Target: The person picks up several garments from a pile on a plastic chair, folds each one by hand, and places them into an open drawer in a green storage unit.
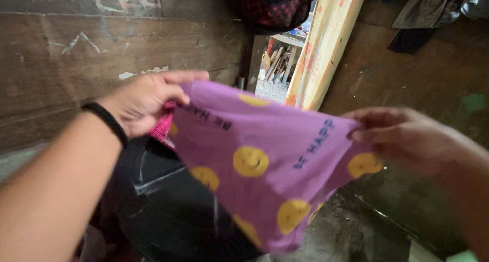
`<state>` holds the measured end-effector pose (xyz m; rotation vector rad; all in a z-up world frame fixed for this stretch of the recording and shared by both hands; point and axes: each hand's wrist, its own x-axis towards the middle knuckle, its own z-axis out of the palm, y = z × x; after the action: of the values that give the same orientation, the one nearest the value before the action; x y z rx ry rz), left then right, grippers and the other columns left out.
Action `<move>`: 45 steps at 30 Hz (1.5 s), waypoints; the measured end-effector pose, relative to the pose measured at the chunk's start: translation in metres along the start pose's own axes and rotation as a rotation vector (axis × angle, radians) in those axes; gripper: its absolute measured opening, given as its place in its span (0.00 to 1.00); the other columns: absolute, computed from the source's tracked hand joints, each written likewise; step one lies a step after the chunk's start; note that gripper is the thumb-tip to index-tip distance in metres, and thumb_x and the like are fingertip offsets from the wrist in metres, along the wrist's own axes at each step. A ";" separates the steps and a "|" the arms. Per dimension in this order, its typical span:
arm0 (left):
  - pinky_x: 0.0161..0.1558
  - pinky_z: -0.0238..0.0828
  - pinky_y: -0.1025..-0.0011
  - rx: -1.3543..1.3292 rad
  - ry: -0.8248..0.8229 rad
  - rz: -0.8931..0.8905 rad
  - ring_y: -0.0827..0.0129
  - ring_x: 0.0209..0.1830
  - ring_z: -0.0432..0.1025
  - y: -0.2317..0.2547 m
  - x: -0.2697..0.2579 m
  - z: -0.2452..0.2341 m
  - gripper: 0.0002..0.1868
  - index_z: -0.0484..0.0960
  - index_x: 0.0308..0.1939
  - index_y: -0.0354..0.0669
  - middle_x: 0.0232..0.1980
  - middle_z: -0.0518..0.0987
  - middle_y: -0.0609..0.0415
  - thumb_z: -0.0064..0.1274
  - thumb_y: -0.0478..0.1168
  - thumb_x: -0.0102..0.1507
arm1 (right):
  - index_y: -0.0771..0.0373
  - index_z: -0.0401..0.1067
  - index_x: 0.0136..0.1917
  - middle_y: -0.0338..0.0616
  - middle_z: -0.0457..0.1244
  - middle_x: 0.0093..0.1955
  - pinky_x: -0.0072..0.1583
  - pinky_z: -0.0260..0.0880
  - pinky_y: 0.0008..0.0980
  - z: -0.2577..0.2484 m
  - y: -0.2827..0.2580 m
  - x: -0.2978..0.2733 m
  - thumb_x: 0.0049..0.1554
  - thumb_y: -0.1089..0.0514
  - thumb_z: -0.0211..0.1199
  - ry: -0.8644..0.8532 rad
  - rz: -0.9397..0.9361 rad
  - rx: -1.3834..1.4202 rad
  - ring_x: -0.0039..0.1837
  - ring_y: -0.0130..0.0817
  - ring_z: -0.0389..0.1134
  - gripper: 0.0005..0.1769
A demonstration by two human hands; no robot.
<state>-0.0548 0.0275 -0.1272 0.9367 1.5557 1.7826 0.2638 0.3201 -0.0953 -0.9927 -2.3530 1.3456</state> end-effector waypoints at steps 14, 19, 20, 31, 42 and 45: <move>0.49 0.75 0.62 1.164 0.552 0.321 0.58 0.43 0.78 0.016 0.008 -0.013 0.14 0.88 0.45 0.49 0.44 0.85 0.47 0.67 0.44 0.56 | 0.48 0.82 0.45 0.33 0.72 0.54 0.60 0.75 0.35 -0.020 -0.012 0.162 0.43 0.57 0.69 0.449 -1.294 -1.733 0.60 0.33 0.73 0.14; 0.46 0.76 0.65 1.068 0.582 0.828 0.63 0.42 0.80 0.049 -0.003 -0.025 0.11 0.81 0.43 0.47 0.41 0.85 0.53 0.62 0.34 0.58 | 0.62 0.75 0.54 0.44 0.70 0.47 0.46 0.74 0.34 -0.034 -0.053 0.132 0.55 0.66 0.70 0.422 -0.950 -0.237 0.45 0.31 0.72 0.13; 0.46 0.77 0.64 1.088 0.546 0.828 0.62 0.43 0.80 0.048 -0.011 -0.028 0.11 0.82 0.43 0.47 0.41 0.84 0.53 0.60 0.31 0.58 | 0.63 0.75 0.53 0.44 0.70 0.46 0.45 0.74 0.35 -0.031 -0.054 0.117 0.52 0.67 0.71 0.456 -0.945 -0.366 0.45 0.31 0.72 0.15; 0.49 0.79 0.63 0.969 -0.042 -0.014 0.62 0.46 0.79 -0.134 -0.149 -0.010 0.23 0.90 0.38 0.52 0.42 0.86 0.54 0.47 0.25 0.49 | 0.58 0.79 0.46 0.40 0.73 0.43 0.48 0.77 0.34 0.057 0.134 0.051 0.48 0.62 0.66 -0.810 -0.565 -0.687 0.47 0.30 0.74 0.11; 0.58 0.69 0.55 1.338 0.591 -0.354 0.43 0.60 0.71 -0.138 -0.092 -0.007 0.29 0.84 0.55 0.51 0.59 0.78 0.40 0.62 0.62 0.58 | 0.48 0.60 0.76 0.50 0.55 0.76 0.68 0.56 0.55 0.160 0.090 0.099 0.60 0.35 0.56 -0.033 -0.604 -0.878 0.75 0.52 0.54 0.35; 0.65 0.71 0.57 1.320 0.420 -0.539 0.49 0.64 0.74 -0.138 -0.088 -0.017 0.31 0.86 0.54 0.48 0.60 0.81 0.42 0.59 0.64 0.57 | 0.40 0.48 0.82 0.44 0.37 0.84 0.75 0.38 0.58 0.176 0.105 0.095 0.60 0.31 0.53 -0.033 -0.462 -0.984 0.84 0.49 0.33 0.42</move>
<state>-0.0197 -0.0335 -0.2766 0.4979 2.9564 0.4151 0.1482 0.3026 -0.2890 -0.5101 -3.0228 -0.0166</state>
